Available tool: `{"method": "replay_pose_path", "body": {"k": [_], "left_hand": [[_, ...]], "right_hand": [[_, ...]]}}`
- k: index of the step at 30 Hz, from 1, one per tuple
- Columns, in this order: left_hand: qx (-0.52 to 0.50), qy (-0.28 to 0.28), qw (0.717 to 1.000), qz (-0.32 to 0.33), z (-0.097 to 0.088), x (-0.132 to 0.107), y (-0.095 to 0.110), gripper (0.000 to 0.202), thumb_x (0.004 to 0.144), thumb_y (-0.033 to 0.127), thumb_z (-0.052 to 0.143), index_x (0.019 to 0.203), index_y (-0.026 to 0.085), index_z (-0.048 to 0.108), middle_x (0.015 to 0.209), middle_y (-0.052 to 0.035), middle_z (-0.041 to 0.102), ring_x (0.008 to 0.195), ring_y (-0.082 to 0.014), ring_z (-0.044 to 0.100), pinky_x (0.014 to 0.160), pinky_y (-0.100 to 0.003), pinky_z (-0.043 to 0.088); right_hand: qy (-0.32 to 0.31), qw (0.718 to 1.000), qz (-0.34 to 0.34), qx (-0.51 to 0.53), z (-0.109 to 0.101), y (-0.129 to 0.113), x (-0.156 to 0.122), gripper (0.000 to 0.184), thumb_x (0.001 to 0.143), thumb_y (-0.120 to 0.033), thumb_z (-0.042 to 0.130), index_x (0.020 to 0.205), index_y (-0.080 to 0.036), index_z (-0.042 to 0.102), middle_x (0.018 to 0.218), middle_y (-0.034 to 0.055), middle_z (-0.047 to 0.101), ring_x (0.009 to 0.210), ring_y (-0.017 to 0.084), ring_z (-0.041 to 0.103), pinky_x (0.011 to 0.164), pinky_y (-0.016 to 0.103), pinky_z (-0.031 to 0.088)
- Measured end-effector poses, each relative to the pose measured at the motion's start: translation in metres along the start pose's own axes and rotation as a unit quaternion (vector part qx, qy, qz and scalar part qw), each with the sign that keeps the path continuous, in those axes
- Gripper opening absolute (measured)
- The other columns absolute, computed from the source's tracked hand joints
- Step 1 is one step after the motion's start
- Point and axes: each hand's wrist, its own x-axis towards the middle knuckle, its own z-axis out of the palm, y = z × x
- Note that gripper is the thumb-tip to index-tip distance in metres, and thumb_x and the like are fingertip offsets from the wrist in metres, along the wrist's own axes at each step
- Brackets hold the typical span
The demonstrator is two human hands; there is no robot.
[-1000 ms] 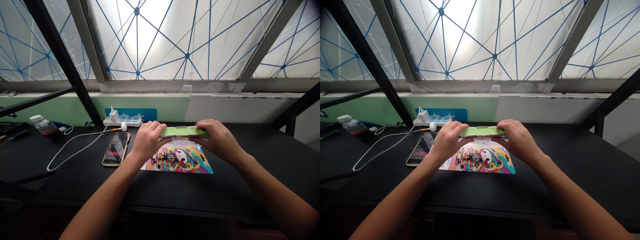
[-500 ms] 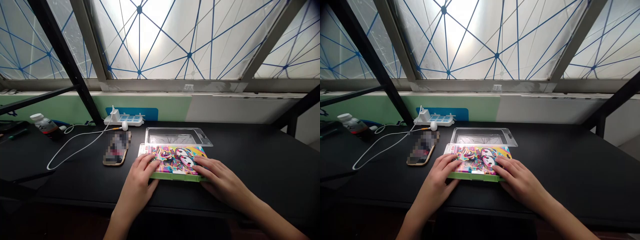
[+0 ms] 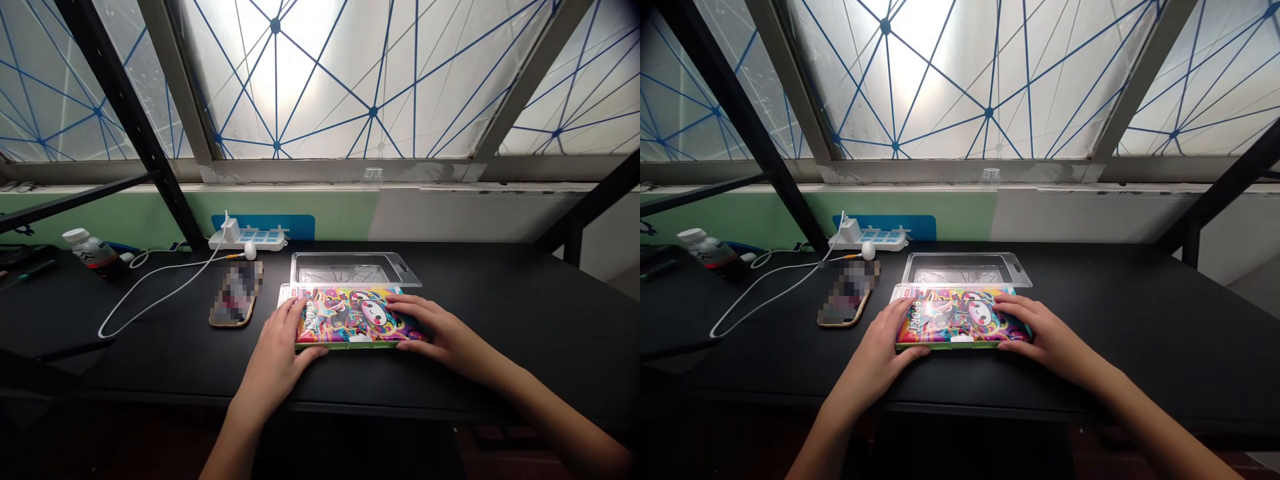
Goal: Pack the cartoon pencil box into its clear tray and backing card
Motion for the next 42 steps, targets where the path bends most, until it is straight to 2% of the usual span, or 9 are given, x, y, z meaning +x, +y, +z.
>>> {"method": "replay_pose_path", "body": {"k": [6, 9, 12, 15, 19, 22, 25, 34, 42], "left_hand": [[-0.028, 0.022, 0.999, 0.009, 0.001, -0.003, -0.001, 0.110, 0.079, 0.034, 0.086, 0.162, 0.039, 0.014, 0.142, -0.0113, 0.055, 0.132, -0.0349, 0.054, 0.109, -0.051, 0.045], [-0.026, 0.020, 0.999, -0.007, 0.001, -0.005, 0.000, 0.127, 0.078, 0.035, 0.087, 0.163, 0.040, -0.008, 0.141, -0.0120, 0.056, 0.131, -0.0360, 0.056, 0.105, -0.050, 0.048], [-0.016, 0.014, 1.000, -0.021, 0.000, -0.005, 0.003, 0.127, 0.079, 0.037, 0.085, 0.163, 0.041, -0.010, 0.143, -0.0120, 0.056, 0.133, -0.0359, 0.056, 0.106, -0.050, 0.048], [-0.021, 0.019, 0.999, -0.042, -0.002, -0.005, 0.006, 0.121, 0.080, 0.044, 0.084, 0.164, 0.039, -0.003, 0.142, -0.0115, 0.059, 0.131, -0.0344, 0.058, 0.104, -0.048, 0.050], [-0.041, 0.045, 0.994, -0.086, -0.006, -0.005, 0.006, 0.095, 0.086, 0.057, 0.072, 0.161, 0.029, 0.022, 0.135, -0.0124, 0.065, 0.124, -0.0322, 0.064, 0.098, -0.044, 0.054], [-0.027, 0.055, 0.996, -0.065, -0.007, -0.003, 0.006, 0.064, 0.091, 0.059, 0.065, 0.143, 0.025, 0.051, 0.132, -0.0121, 0.066, 0.122, -0.0317, 0.063, 0.100, -0.044, 0.052], [-0.014, 0.052, 0.998, -0.034, -0.007, -0.001, 0.005, 0.053, 0.095, 0.058, 0.060, 0.135, 0.023, 0.057, 0.130, -0.0109, 0.066, 0.121, -0.0305, 0.062, 0.102, -0.044, 0.050], [-0.006, 0.029, 1.000, -0.003, -0.007, -0.004, 0.003, 0.074, 0.085, 0.058, 0.076, 0.145, 0.024, 0.048, 0.140, -0.0113, 0.059, 0.131, -0.0312, 0.053, 0.109, -0.044, 0.043], [0.000, 0.013, 1.000, 0.007, -0.008, 0.001, 0.006, 0.036, 0.101, 0.055, 0.054, 0.111, 0.023, 0.068, 0.115, -0.0074, 0.069, 0.114, -0.0291, 0.056, 0.096, -0.041, 0.046]], "right_hand": [[-0.003, 0.994, 0.072, 0.078, -0.030, 0.004, 0.035, 0.048, 0.091, -0.067, 0.056, 0.102, -0.027, 0.079, 0.096, 0.0061, 0.080, 0.086, 0.029, 0.074, 0.075, 0.040, 0.059], [0.069, 0.985, 0.134, 0.080, -0.028, 0.004, 0.049, 0.052, 0.093, -0.070, 0.049, 0.086, -0.025, 0.075, 0.071, 0.0021, 0.071, 0.062, 0.022, 0.063, 0.058, 0.034, 0.051], [0.142, 0.974, 0.160, 0.078, -0.017, 0.004, 0.053, 0.049, 0.095, -0.067, 0.048, 0.078, -0.025, 0.068, 0.062, -0.0004, 0.063, 0.056, 0.019, 0.056, 0.052, 0.031, 0.045], [0.157, 0.972, 0.155, 0.080, -0.011, 0.004, 0.044, 0.043, 0.096, -0.063, 0.051, 0.083, -0.026, 0.069, 0.069, 0.0011, 0.067, 0.063, 0.022, 0.062, 0.056, 0.033, 0.050], [0.094, 0.990, 0.068, 0.075, -0.013, 0.008, 0.018, 0.039, 0.097, -0.059, 0.052, 0.108, -0.030, 0.075, 0.105, 0.0074, 0.076, 0.096, 0.030, 0.072, 0.083, 0.044, 0.059], [0.044, 0.996, 0.004, 0.073, -0.008, 0.012, -0.002, 0.047, 0.095, -0.062, 0.055, 0.131, -0.034, 0.067, 0.133, 0.0097, 0.068, 0.120, 0.033, 0.066, 0.099, 0.050, 0.056], [0.040, 0.998, 0.003, 0.045, -0.001, 0.013, -0.012, 0.062, 0.087, -0.057, 0.070, 0.143, -0.036, 0.056, 0.145, 0.0107, 0.059, 0.131, 0.035, 0.059, 0.106, 0.052, 0.053], [0.101, 0.994, 0.011, 0.035, 0.002, 0.006, -0.008, 0.047, 0.090, -0.048, 0.070, 0.132, -0.029, 0.061, 0.125, 0.0107, 0.069, 0.115, 0.032, 0.067, 0.097, 0.049, 0.056], [0.136, 0.976, 0.148, 0.079, 0.001, 0.004, -0.004, 0.050, 0.087, -0.062, 0.064, 0.121, -0.025, 0.060, 0.110, 0.0104, 0.078, 0.098, 0.033, 0.075, 0.079, 0.043, 0.060]]}}
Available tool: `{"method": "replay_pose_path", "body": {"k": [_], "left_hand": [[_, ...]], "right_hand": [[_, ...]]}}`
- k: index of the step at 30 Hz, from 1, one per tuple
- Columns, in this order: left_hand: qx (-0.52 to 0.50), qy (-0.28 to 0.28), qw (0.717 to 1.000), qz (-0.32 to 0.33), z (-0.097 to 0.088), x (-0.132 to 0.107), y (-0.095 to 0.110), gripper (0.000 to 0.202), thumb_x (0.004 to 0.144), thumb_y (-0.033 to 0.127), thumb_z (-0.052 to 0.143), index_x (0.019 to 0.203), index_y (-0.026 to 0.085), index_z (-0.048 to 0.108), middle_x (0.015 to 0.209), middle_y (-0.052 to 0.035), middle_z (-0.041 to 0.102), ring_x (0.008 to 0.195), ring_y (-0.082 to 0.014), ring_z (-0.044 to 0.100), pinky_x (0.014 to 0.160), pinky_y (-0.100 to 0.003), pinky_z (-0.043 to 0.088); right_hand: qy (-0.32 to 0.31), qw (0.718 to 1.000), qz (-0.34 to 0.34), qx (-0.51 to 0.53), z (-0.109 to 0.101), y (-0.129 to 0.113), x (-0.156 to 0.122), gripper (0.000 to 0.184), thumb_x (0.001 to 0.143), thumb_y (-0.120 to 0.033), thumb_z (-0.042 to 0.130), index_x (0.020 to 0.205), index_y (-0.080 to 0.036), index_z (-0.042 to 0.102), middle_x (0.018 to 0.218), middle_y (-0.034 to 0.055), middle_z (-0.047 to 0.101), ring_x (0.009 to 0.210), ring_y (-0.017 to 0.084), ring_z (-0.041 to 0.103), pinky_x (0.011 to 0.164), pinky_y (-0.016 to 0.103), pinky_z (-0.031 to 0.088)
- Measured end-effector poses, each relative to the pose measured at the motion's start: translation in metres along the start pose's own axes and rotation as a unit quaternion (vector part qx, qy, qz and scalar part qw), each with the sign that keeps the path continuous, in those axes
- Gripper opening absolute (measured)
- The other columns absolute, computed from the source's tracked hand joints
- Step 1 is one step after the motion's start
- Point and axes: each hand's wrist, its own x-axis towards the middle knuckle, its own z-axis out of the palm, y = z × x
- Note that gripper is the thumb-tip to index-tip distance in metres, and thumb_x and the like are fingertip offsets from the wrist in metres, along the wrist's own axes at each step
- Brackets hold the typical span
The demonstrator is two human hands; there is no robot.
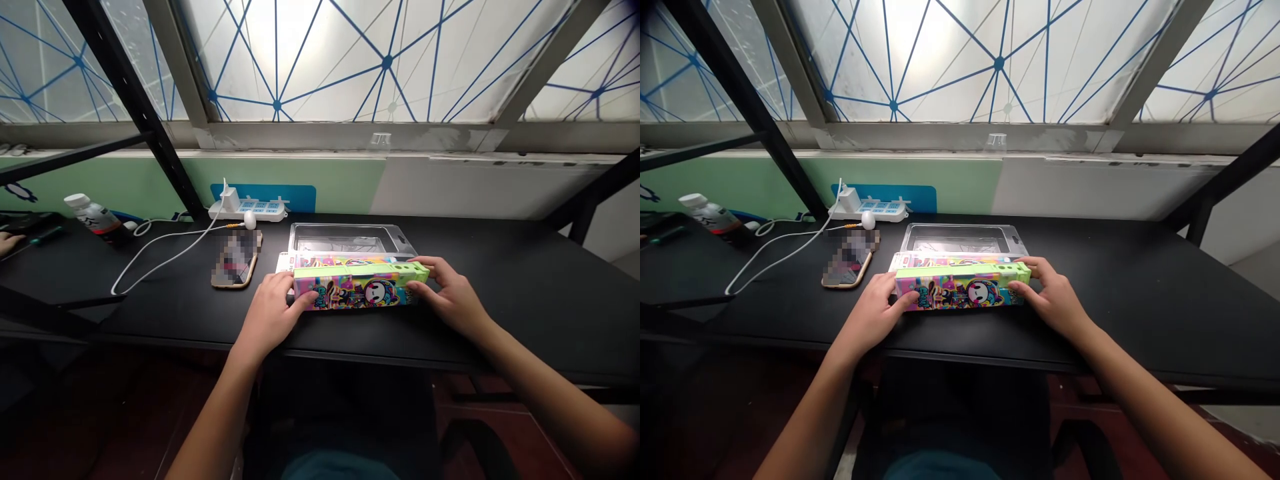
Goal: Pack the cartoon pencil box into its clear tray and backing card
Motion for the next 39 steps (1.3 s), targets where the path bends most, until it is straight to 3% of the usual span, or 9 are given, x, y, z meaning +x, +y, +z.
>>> {"method": "replay_pose_path", "body": {"k": [3, 7, 14, 17, 20, 24, 30, 39], "left_hand": [[0.008, 0.004, 1.000, -0.018, 0.000, 0.000, 0.001, 0.039, 0.101, 0.057, 0.051, 0.104, 0.022, 0.068, 0.105, -0.0077, 0.069, 0.106, -0.0289, 0.058, 0.092, -0.041, 0.047], [0.005, 0.029, 0.998, -0.060, 0.002, -0.001, -0.001, 0.048, 0.099, 0.056, 0.057, 0.131, 0.020, 0.057, 0.119, -0.0117, 0.067, 0.113, -0.0304, 0.059, 0.096, -0.043, 0.047], [0.043, -0.013, 0.998, -0.032, 0.006, 0.006, -0.004, 0.061, 0.106, 0.053, 0.039, 0.156, 0.017, 0.039, 0.153, -0.0167, 0.052, 0.140, -0.0337, 0.045, 0.110, -0.048, 0.038], [0.049, -0.031, 0.998, -0.031, 0.007, 0.006, -0.005, 0.065, 0.107, 0.054, 0.030, 0.159, 0.013, 0.035, 0.154, -0.0186, 0.050, 0.142, -0.0332, 0.044, 0.113, -0.048, 0.034], [0.050, -0.039, 0.998, -0.021, 0.006, 0.004, -0.005, 0.076, 0.102, 0.062, 0.043, 0.160, 0.014, 0.032, 0.152, -0.0201, 0.052, 0.141, -0.0354, 0.044, 0.112, -0.049, 0.035], [0.044, -0.032, 0.998, -0.008, 0.005, 0.002, -0.005, 0.098, 0.089, 0.066, 0.065, 0.163, 0.018, 0.023, 0.154, -0.0201, 0.049, 0.141, -0.0370, 0.043, 0.114, -0.050, 0.033], [0.036, -0.030, 0.999, 0.011, 0.005, 0.002, -0.007, 0.120, 0.079, 0.062, 0.079, 0.166, 0.020, 0.009, 0.153, -0.0199, 0.051, 0.139, -0.0373, 0.046, 0.112, -0.048, 0.035], [0.010, -0.034, 0.999, 0.009, 0.001, 0.002, -0.002, 0.120, 0.083, 0.054, 0.078, 0.166, 0.026, -0.005, 0.145, -0.0140, 0.058, 0.134, -0.0349, 0.053, 0.111, -0.048, 0.038]], "right_hand": [[-0.016, 1.000, 0.026, 0.000, 0.002, -0.005, 0.006, 0.051, 0.089, -0.065, 0.059, 0.118, -0.024, 0.061, 0.100, 0.0092, 0.078, 0.089, 0.031, 0.075, 0.074, 0.040, 0.058], [-0.044, 0.997, 0.024, -0.058, 0.003, -0.011, 0.015, 0.051, 0.093, -0.067, 0.050, 0.115, -0.025, 0.065, 0.092, 0.0076, 0.076, 0.080, 0.029, 0.071, 0.069, 0.041, 0.054], [-0.023, 0.970, -0.108, -0.215, 0.006, -0.016, 0.026, 0.048, 0.098, -0.058, 0.047, 0.124, -0.023, 0.065, 0.123, 0.0148, 0.068, 0.115, 0.037, 0.061, 0.090, 0.052, 0.045], [-0.068, 0.959, -0.161, -0.224, 0.017, -0.031, 0.030, 0.042, 0.101, -0.050, 0.046, 0.127, -0.022, 0.064, 0.129, 0.0151, 0.067, 0.117, 0.035, 0.060, 0.094, 0.051, 0.043], [-0.140, 0.955, -0.178, -0.189, 0.032, -0.054, 0.034, 0.037, 0.104, -0.045, 0.042, 0.123, -0.022, 0.065, 0.127, 0.0133, 0.069, 0.116, 0.031, 0.062, 0.097, 0.050, 0.042], [-0.167, 0.956, -0.173, -0.170, 0.049, -0.078, 0.042, 0.033, 0.103, -0.044, 0.047, 0.118, -0.021, 0.066, 0.120, 0.0133, 0.071, 0.113, 0.032, 0.062, 0.095, 0.049, 0.042], [-0.146, 0.960, -0.173, -0.166, 0.063, -0.086, 0.046, 0.028, 0.102, -0.044, 0.049, 0.104, -0.021, 0.063, 0.105, 0.0100, 0.070, 0.100, 0.028, 0.061, 0.088, 0.045, 0.043], [-0.096, 0.961, -0.196, -0.170, 0.072, -0.084, 0.046, 0.027, 0.103, -0.041, 0.045, 0.103, -0.020, 0.062, 0.103, 0.0132, 0.064, 0.099, 0.031, 0.056, 0.088, 0.046, 0.048]]}}
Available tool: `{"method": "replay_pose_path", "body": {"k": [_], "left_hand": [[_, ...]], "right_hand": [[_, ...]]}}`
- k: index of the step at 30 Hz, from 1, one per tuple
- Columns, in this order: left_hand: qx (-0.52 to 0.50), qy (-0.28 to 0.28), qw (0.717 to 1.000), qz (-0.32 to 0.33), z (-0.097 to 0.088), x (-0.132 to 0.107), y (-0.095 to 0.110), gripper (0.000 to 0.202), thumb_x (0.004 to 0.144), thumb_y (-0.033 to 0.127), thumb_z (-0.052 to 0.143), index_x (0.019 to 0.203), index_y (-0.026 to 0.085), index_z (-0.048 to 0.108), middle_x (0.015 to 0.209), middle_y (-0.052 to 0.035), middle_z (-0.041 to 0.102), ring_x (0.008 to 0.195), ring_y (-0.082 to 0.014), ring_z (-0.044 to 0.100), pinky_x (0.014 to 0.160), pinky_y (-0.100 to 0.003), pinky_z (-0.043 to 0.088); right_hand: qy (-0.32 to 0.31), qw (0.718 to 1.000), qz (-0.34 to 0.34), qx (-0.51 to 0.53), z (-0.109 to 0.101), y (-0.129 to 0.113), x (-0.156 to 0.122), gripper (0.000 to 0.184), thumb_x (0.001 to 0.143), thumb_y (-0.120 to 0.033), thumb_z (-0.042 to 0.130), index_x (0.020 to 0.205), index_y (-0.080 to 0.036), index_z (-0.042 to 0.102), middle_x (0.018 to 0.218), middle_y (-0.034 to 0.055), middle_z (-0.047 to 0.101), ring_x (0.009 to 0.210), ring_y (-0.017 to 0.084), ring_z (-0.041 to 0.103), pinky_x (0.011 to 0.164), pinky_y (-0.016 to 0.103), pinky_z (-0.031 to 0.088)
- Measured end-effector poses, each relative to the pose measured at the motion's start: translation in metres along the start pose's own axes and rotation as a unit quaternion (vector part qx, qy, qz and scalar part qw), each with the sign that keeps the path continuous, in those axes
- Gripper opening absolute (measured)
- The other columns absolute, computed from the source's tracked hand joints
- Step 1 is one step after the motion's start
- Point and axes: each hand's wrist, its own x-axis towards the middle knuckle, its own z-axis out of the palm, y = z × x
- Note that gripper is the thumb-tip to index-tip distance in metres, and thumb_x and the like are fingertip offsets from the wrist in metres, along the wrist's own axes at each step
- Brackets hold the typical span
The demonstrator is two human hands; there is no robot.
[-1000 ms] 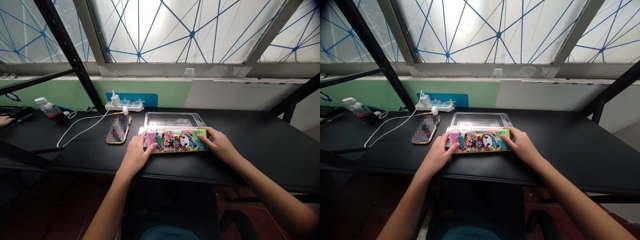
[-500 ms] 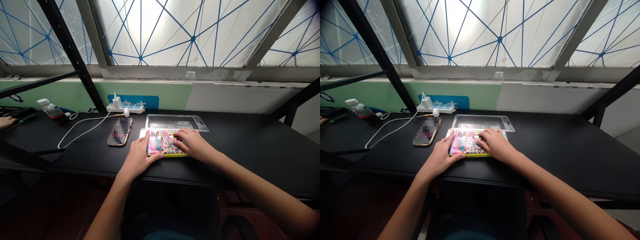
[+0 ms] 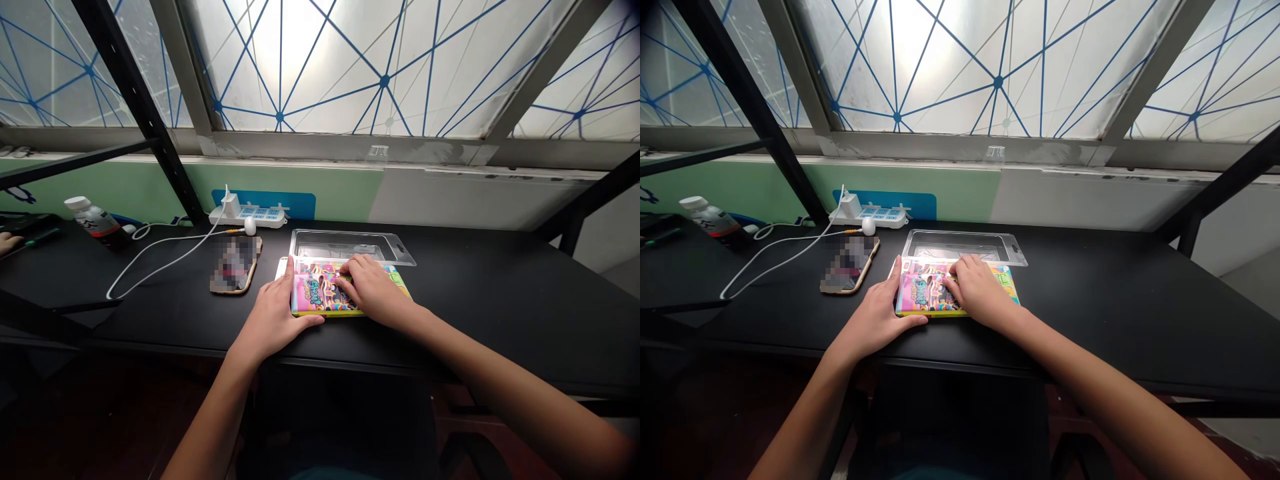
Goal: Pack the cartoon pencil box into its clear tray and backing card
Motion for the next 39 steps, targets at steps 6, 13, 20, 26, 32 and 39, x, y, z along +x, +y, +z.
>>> {"method": "replay_pose_path", "body": {"k": [6, 13, 20, 26, 32, 39], "left_hand": [[-0.041, -0.001, 0.998, -0.038, -0.001, -0.001, -0.003, 0.098, 0.091, 0.064, 0.063, 0.165, 0.024, 0.013, 0.147, -0.0154, 0.057, 0.136, -0.0364, 0.052, 0.111, -0.050, 0.041], [-0.150, -0.001, 0.986, -0.066, -0.007, -0.008, -0.012, 0.081, 0.102, 0.069, 0.006, 0.157, 0.022, 0.043, 0.165, -0.0087, 0.039, 0.157, -0.0257, 0.023, 0.129, -0.047, 0.017], [-0.124, -0.027, 0.988, -0.083, -0.005, -0.004, -0.007, 0.072, 0.104, 0.065, 0.031, 0.162, 0.021, 0.032, 0.169, -0.0063, 0.023, 0.158, -0.0246, 0.016, 0.130, -0.049, 0.011], [-0.077, -0.034, 0.993, -0.078, -0.004, -0.004, -0.007, 0.069, 0.105, 0.056, 0.039, 0.163, 0.020, 0.029, 0.169, -0.0077, 0.023, 0.158, -0.0265, 0.015, 0.129, -0.049, 0.014], [-0.072, -0.017, 0.995, -0.064, -0.001, -0.005, -0.011, 0.064, 0.105, 0.054, 0.039, 0.162, 0.025, 0.032, 0.168, -0.0056, 0.027, 0.157, -0.0257, 0.019, 0.129, -0.049, 0.017], [-0.117, -0.005, 0.989, -0.096, -0.004, -0.011, -0.012, 0.070, 0.105, 0.065, 0.019, 0.159, 0.025, 0.040, 0.165, -0.0059, 0.037, 0.157, -0.0307, 0.021, 0.127, -0.055, 0.022]], "right_hand": [[0.151, 0.988, -0.036, -0.023, -0.005, -0.004, -0.004, 0.020, 0.103, -0.040, 0.049, 0.106, -0.023, 0.059, 0.103, 0.0127, 0.064, 0.097, 0.031, 0.057, 0.086, 0.048, 0.051], [0.218, 0.960, -0.173, -0.037, -0.033, -0.019, -0.034, 0.009, 0.097, -0.029, 0.064, 0.100, -0.025, 0.057, 0.093, 0.0058, 0.071, 0.090, 0.025, 0.066, 0.088, 0.044, 0.053], [-0.046, 0.986, -0.163, 0.001, -0.062, -0.016, -0.076, 0.039, 0.099, -0.039, 0.060, 0.135, -0.026, 0.057, 0.142, 0.0109, 0.065, 0.124, 0.032, 0.064, 0.102, 0.052, 0.053], [-0.121, 0.992, -0.018, 0.030, -0.061, 0.056, -0.097, 0.082, 0.083, -0.060, 0.074, 0.156, -0.042, 0.041, 0.168, 0.0073, 0.028, 0.151, 0.043, 0.029, 0.109, 0.066, 0.045], [-0.130, 0.988, 0.043, 0.078, -0.032, 0.075, -0.104, 0.089, 0.089, -0.058, 0.067, 0.163, -0.038, 0.022, 0.167, 0.0097, 0.029, 0.153, 0.037, 0.022, 0.119, 0.068, 0.028], [-0.018, 0.993, 0.077, 0.088, -0.029, 0.071, -0.105, 0.045, 0.094, -0.054, 0.058, 0.132, -0.031, 0.066, 0.136, 0.0065, 0.070, 0.135, 0.035, 0.058, 0.115, 0.063, 0.042]]}}
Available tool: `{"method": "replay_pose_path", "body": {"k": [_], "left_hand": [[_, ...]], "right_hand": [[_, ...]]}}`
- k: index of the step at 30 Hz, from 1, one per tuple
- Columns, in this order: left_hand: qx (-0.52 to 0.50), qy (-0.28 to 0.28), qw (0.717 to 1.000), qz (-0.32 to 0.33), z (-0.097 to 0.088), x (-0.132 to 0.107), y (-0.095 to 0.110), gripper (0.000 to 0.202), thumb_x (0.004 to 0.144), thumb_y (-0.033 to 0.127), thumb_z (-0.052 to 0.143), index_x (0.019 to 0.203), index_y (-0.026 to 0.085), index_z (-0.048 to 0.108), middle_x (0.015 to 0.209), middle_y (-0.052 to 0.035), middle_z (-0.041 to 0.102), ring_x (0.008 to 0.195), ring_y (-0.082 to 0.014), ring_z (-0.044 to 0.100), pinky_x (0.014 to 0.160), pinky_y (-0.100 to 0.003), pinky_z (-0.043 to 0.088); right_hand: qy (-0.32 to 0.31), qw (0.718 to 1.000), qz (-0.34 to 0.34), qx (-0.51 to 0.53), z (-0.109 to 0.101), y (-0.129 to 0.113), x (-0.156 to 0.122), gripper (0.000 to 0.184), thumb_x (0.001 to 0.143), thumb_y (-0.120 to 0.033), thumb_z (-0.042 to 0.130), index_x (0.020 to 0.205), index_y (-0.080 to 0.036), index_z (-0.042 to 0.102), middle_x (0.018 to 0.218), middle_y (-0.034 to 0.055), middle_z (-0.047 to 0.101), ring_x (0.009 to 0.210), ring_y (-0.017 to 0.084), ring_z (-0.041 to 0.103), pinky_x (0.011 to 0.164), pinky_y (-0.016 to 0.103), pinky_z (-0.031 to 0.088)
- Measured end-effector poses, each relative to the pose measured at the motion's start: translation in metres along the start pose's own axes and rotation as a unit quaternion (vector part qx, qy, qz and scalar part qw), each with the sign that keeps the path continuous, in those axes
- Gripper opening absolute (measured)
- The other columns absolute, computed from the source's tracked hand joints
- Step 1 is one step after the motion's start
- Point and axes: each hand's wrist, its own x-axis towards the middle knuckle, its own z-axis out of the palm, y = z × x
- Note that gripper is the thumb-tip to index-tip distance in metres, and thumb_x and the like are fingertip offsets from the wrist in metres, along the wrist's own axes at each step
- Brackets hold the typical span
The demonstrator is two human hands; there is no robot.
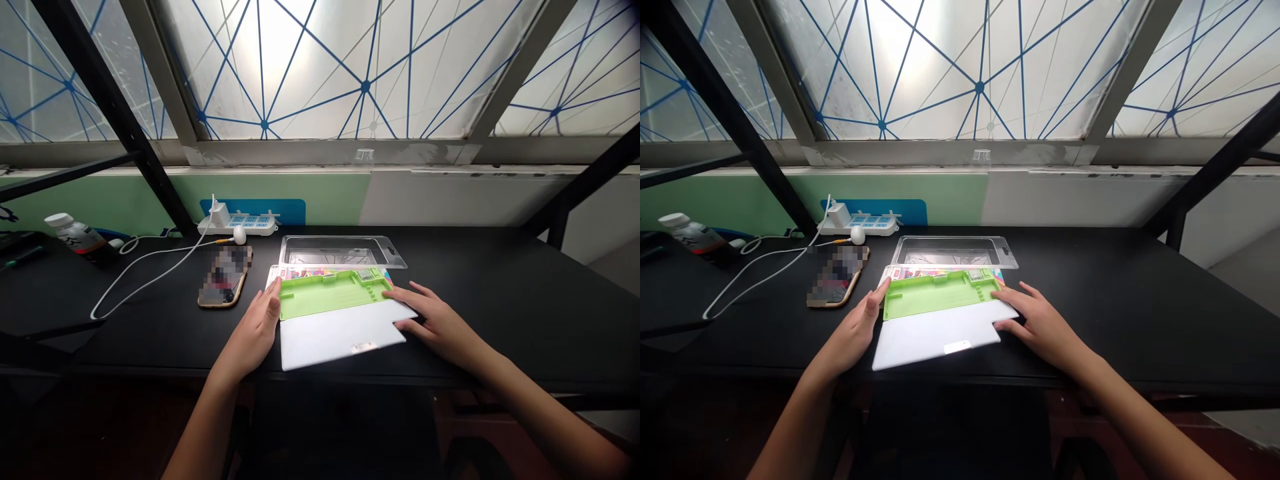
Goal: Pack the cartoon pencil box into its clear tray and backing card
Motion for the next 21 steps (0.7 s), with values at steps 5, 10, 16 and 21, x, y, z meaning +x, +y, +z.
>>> {"method": "replay_pose_path", "body": {"k": [5, 10, 16, 21], "left_hand": [[-0.039, 0.009, 0.999, 0.030, -0.001, -0.001, -0.003, 0.081, 0.101, 0.070, 0.006, 0.155, 0.026, 0.047, 0.153, -0.0080, 0.056, 0.156, -0.0277, 0.027, 0.125, -0.051, 0.030], [-0.011, 0.005, 0.999, 0.045, 0.002, 0.003, 0.003, 0.076, 0.102, 0.071, 0.021, 0.161, 0.024, 0.034, 0.159, -0.0110, 0.048, 0.156, -0.0300, 0.026, 0.127, -0.051, 0.023], [0.068, 0.074, 0.989, 0.107, 0.008, -0.001, 0.010, 0.082, 0.098, 0.053, 0.058, 0.164, 0.026, 0.019, 0.164, -0.0133, 0.040, 0.147, -0.0301, 0.044, 0.118, -0.042, 0.040], [0.106, 0.108, 0.966, 0.211, -0.006, 0.039, 0.033, 0.089, 0.088, 0.050, 0.075, 0.159, 0.022, 0.028, 0.167, -0.0171, 0.031, 0.156, -0.0314, 0.026, 0.126, -0.046, 0.027]], "right_hand": [[0.097, 0.990, 0.097, 0.016, -0.003, -0.009, 0.007, 0.035, 0.096, -0.057, 0.051, 0.104, -0.028, 0.068, 0.101, 0.0068, 0.079, 0.099, 0.032, 0.074, 0.082, 0.049, 0.061], [0.050, 0.998, 0.049, 0.003, 0.006, -0.010, 0.008, 0.061, 0.094, -0.058, 0.058, 0.145, -0.026, 0.050, 0.141, 0.0154, 0.064, 0.125, 0.036, 0.064, 0.100, 0.055, 0.055], [0.065, 0.997, -0.009, -0.026, 0.010, -0.006, -0.001, 0.067, 0.095, -0.049, 0.059, 0.155, -0.026, 0.041, 0.140, 0.0152, 0.065, 0.126, 0.036, 0.063, 0.101, 0.055, 0.055], [0.132, 0.991, -0.001, -0.013, -0.014, -0.004, 0.029, 0.063, 0.095, -0.047, 0.061, 0.151, -0.023, 0.049, 0.144, 0.0150, 0.063, 0.125, 0.035, 0.063, 0.101, 0.052, 0.055]]}}
